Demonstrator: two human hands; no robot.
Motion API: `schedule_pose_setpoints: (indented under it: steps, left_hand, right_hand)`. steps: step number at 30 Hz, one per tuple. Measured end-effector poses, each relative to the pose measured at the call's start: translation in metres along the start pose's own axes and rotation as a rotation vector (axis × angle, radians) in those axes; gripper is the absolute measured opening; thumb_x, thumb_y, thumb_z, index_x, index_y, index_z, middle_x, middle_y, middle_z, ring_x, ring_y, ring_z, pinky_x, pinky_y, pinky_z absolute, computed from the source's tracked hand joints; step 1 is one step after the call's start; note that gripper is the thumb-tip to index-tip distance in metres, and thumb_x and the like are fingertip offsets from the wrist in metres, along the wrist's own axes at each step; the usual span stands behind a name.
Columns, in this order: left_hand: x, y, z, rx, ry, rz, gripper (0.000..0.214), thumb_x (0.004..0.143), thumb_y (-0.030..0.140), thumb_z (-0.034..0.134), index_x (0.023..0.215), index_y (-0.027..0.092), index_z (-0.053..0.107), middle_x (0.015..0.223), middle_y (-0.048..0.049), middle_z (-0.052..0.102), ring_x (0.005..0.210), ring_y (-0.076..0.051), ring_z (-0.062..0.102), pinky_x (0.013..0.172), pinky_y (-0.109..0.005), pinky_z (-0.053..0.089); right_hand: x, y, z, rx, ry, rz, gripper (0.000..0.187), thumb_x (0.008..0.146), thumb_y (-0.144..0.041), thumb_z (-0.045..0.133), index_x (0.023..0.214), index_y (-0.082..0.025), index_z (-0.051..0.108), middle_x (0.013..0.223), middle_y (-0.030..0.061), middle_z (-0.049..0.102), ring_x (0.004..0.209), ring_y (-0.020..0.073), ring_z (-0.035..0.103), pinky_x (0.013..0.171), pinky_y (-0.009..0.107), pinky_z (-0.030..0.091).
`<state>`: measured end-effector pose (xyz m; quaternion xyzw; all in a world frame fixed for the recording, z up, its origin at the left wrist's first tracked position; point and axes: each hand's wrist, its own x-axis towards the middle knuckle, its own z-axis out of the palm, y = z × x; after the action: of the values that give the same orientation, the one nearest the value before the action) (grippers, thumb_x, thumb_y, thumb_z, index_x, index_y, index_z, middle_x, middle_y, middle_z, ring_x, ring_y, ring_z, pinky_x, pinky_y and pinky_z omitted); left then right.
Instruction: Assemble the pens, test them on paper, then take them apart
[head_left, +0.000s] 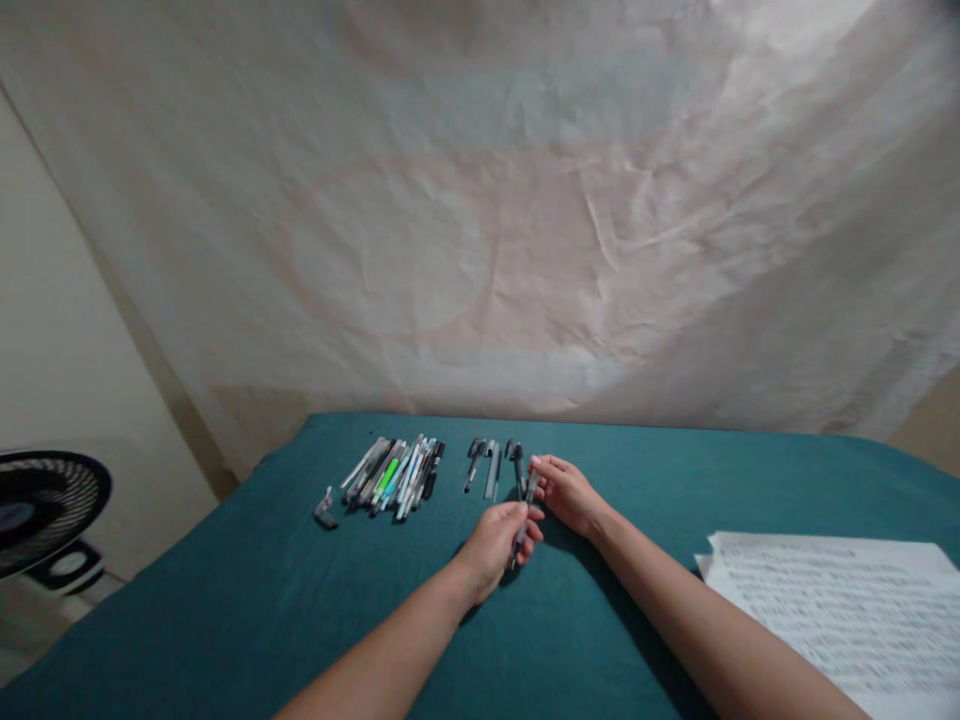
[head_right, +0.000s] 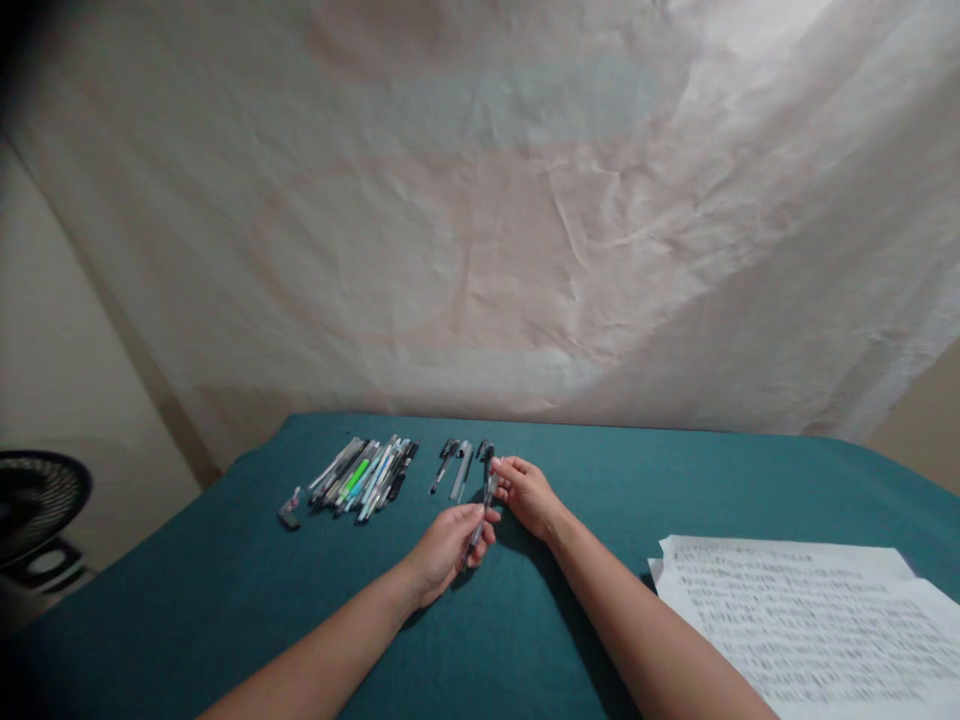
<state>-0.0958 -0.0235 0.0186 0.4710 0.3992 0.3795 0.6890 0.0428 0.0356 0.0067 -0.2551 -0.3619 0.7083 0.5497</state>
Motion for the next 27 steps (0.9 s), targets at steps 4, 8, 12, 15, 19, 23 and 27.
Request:
schedule_pose_setpoints:
  steps: [4,8,12,15,19,23,27]
  left_hand:
    - [0.0,0.001,0.001,-0.009,0.004,-0.001,0.033,0.075,0.042,0.044,0.086,0.011,0.051,0.061,0.0002,0.05,0.043,-0.005,0.039,0.042,-0.019,0.023]
    - [-0.001,0.003,0.002,-0.015,0.008,-0.005,0.031,0.076,0.04,0.044,0.085,0.01,0.052,0.061,0.0001,0.05,0.043,-0.004,0.039,0.041,-0.018,0.022]
    - [-0.001,0.002,0.002,-0.011,0.009,-0.005,0.032,0.076,0.04,0.045,0.086,0.01,0.052,0.062,0.0,0.05,0.043,-0.004,0.039,0.041,-0.018,0.023]
    - [-0.001,0.002,0.002,-0.001,0.024,0.008,0.035,0.075,0.039,0.046,0.095,0.01,0.051,0.063,-0.0004,0.052,0.042,-0.004,0.039,0.041,-0.018,0.023]
    - [-0.003,0.005,0.003,-0.004,0.017,0.023,0.044,0.076,0.037,0.047,0.113,0.014,0.043,0.066,-0.0013,0.055,0.044,-0.005,0.043,0.041,-0.017,0.026]
    - [-0.004,0.006,0.004,0.014,0.032,0.01,0.041,0.076,0.034,0.047,0.112,0.015,0.042,0.07,-0.0027,0.057,0.046,-0.006,0.048,0.041,-0.017,0.03]
    - [-0.004,0.006,0.004,0.035,0.013,-0.008,0.038,0.075,0.033,0.047,0.108,0.015,0.042,0.071,-0.0024,0.056,0.046,-0.008,0.051,0.04,-0.018,0.033]
  right_hand:
    - [-0.002,-0.003,-0.001,0.029,-0.021,0.007,0.008,0.07,-0.022,0.062,0.075,-0.016,0.06,0.076,0.0018,0.062,0.061,0.0091,0.055,0.058,0.021,0.045]
    - [-0.001,-0.005,-0.004,0.086,-0.026,0.029,0.011,0.072,-0.022,0.059,0.081,-0.017,0.061,0.083,0.002,0.064,0.066,0.0098,0.057,0.06,0.021,0.046]
    - [0.001,-0.006,-0.007,0.12,-0.009,0.032,0.012,0.073,-0.021,0.057,0.084,-0.017,0.061,0.086,0.0021,0.064,0.067,0.0094,0.058,0.061,0.021,0.046]
    - [0.001,-0.006,-0.008,0.103,-0.003,0.022,0.012,0.073,-0.022,0.057,0.084,-0.018,0.06,0.088,0.0023,0.063,0.067,0.0094,0.057,0.061,0.021,0.046]
    - [0.002,-0.006,-0.008,0.041,0.031,0.01,0.013,0.072,-0.024,0.057,0.084,-0.019,0.06,0.089,0.0026,0.063,0.066,0.0105,0.057,0.059,0.022,0.046]
    - [0.004,-0.008,-0.01,-0.015,0.08,-0.008,0.016,0.071,-0.027,0.057,0.085,-0.019,0.06,0.088,0.0033,0.063,0.066,0.0117,0.057,0.059,0.023,0.045]
    - [0.005,-0.016,-0.01,-0.038,0.136,-0.045,0.018,0.069,-0.029,0.059,0.084,-0.02,0.06,0.082,0.0021,0.063,0.064,0.0115,0.056,0.056,0.022,0.045]
